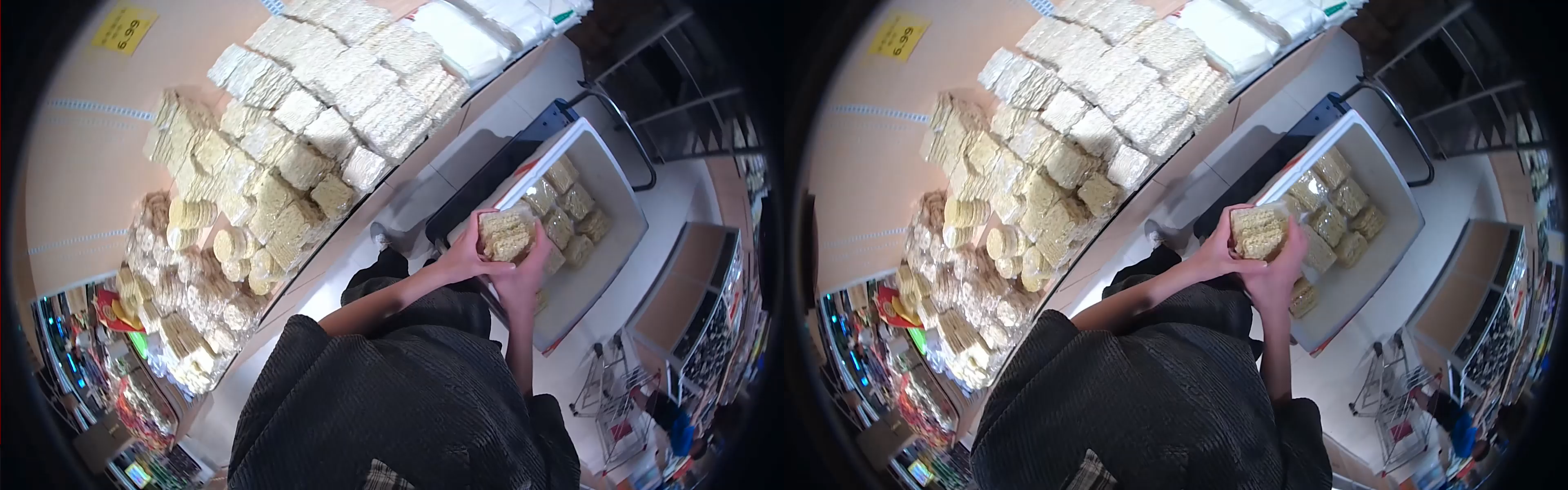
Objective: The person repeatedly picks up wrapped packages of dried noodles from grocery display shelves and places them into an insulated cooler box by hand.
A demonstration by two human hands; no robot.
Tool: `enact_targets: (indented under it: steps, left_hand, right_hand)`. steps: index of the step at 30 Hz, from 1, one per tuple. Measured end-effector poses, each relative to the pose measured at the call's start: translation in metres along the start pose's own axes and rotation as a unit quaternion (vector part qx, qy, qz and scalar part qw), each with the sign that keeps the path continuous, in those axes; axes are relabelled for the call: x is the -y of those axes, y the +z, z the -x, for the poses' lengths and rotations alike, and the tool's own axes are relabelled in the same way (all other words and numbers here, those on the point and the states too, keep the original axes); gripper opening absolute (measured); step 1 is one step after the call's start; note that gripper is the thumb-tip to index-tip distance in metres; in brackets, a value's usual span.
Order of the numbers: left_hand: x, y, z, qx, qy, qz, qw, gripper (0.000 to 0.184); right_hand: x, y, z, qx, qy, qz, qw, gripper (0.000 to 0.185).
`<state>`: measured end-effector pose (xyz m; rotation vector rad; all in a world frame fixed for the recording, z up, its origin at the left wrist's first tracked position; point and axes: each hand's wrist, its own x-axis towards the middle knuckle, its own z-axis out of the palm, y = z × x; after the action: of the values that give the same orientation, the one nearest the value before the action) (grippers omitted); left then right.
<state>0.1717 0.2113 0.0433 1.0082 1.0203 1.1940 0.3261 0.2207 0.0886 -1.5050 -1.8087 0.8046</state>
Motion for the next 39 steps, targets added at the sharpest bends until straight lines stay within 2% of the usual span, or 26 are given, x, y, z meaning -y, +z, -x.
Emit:
enact_targets:
  steps: [2, 4, 7, 8, 9, 10, 12, 13, 14, 17, 18, 20, 22, 26, 27, 28, 29, 31, 35, 39]
  left_hand:
    - [0.008, -0.025, 0.012, -0.038, 0.014, 0.018, 0.999, 0.106]
    - [0.011, -0.051, 0.032, -0.097, -0.014, 0.11, 0.989, 0.091]
    - [0.026, -0.099, 0.069, -0.198, -0.091, 0.287, 0.933, 0.069]
    - [0.024, -0.113, 0.081, -0.184, -0.047, 0.307, 0.932, 0.062]
    - [0.023, -0.124, 0.095, -0.19, -0.062, 0.381, 0.903, 0.063]
    - [0.011, -0.132, 0.104, -0.209, -0.047, 0.398, 0.892, 0.063]
    - [-0.001, -0.15, 0.119, -0.246, -0.017, 0.424, 0.871, 0.06]
    - [0.0, -0.158, 0.125, -0.266, 0.0, 0.406, 0.874, 0.059]
    - [0.002, -0.166, 0.13, -0.286, 0.018, 0.387, 0.876, 0.059]
    - [0.01, -0.185, 0.14, -0.336, 0.066, 0.394, 0.853, 0.059]
    - [0.01, -0.19, 0.142, -0.361, 0.078, 0.39, 0.843, 0.059]
    - [0.003, -0.202, 0.149, -0.392, 0.09, 0.414, 0.816, 0.062]
    - [0.008, -0.219, 0.159, -0.386, 0.077, 0.411, 0.822, 0.064]
    - [0.046, -0.261, 0.184, -0.38, 0.044, 0.366, 0.848, 0.079]
    - [0.045, -0.27, 0.193, -0.379, 0.035, 0.35, 0.856, 0.081]
    - [0.046, -0.273, 0.204, -0.42, -0.008, 0.329, 0.846, 0.08]
    - [0.046, -0.281, 0.215, -0.41, -0.005, 0.344, 0.844, 0.08]
    - [0.029, -0.301, 0.235, -0.386, 0.001, 0.377, 0.842, 0.079]
    - [-0.005, -0.339, 0.269, -0.313, -0.021, 0.318, 0.895, 0.092]
    - [-0.007, -0.36, 0.287, -0.324, -0.055, 0.241, 0.913, 0.087]
  right_hand:
    - [0.022, 0.021, -0.004, 0.054, -0.049, 0.029, 0.997, 0.113]
    - [0.043, 0.038, -0.006, 0.11, -0.089, 0.007, 0.99, 0.114]
    - [0.065, 0.06, -0.012, 0.223, -0.02, -0.102, 0.969, 0.106]
    - [0.064, 0.072, -0.015, 0.254, -0.003, -0.125, 0.959, 0.101]
    - [0.065, 0.084, -0.019, 0.285, 0.014, -0.147, 0.947, 0.096]
    - [0.076, 0.092, -0.022, 0.328, 0.075, -0.148, 0.93, 0.084]
    - [0.084, 0.124, -0.017, 0.391, 0.135, -0.28, 0.866, 0.081]
    - [0.093, 0.14, -0.014, 0.42, 0.165, -0.343, 0.824, 0.079]
    - [0.105, 0.149, -0.007, 0.412, 0.238, -0.37, 0.798, 0.076]
    - [0.122, 0.194, 0.002, 0.334, 0.289, -0.428, 0.788, 0.075]
    - [0.12, 0.21, 0.003, 0.319, 0.302, -0.451, 0.777, 0.067]
    - [0.128, 0.23, 0.004, 0.326, 0.311, -0.451, 0.77, 0.062]
    - [0.137, 0.242, 0.006, 0.331, 0.314, -0.456, 0.764, 0.056]
    - [0.154, 0.262, 0.008, 0.349, 0.331, -0.438, 0.759, 0.061]
    - [0.157, 0.271, 0.008, 0.36, 0.316, -0.419, 0.772, 0.062]
    - [0.158, 0.28, 0.01, 0.368, 0.301, -0.401, 0.783, 0.063]
    - [0.159, 0.287, 0.012, 0.373, 0.288, -0.383, 0.794, 0.065]
    - [0.17, 0.3, 0.012, 0.405, 0.276, -0.363, 0.792, 0.066]
    - [0.188, 0.325, 0.013, 0.485, 0.195, -0.326, 0.787, 0.066]
    - [0.215, 0.347, 0.02, 0.555, 0.15, -0.277, 0.77, 0.07]
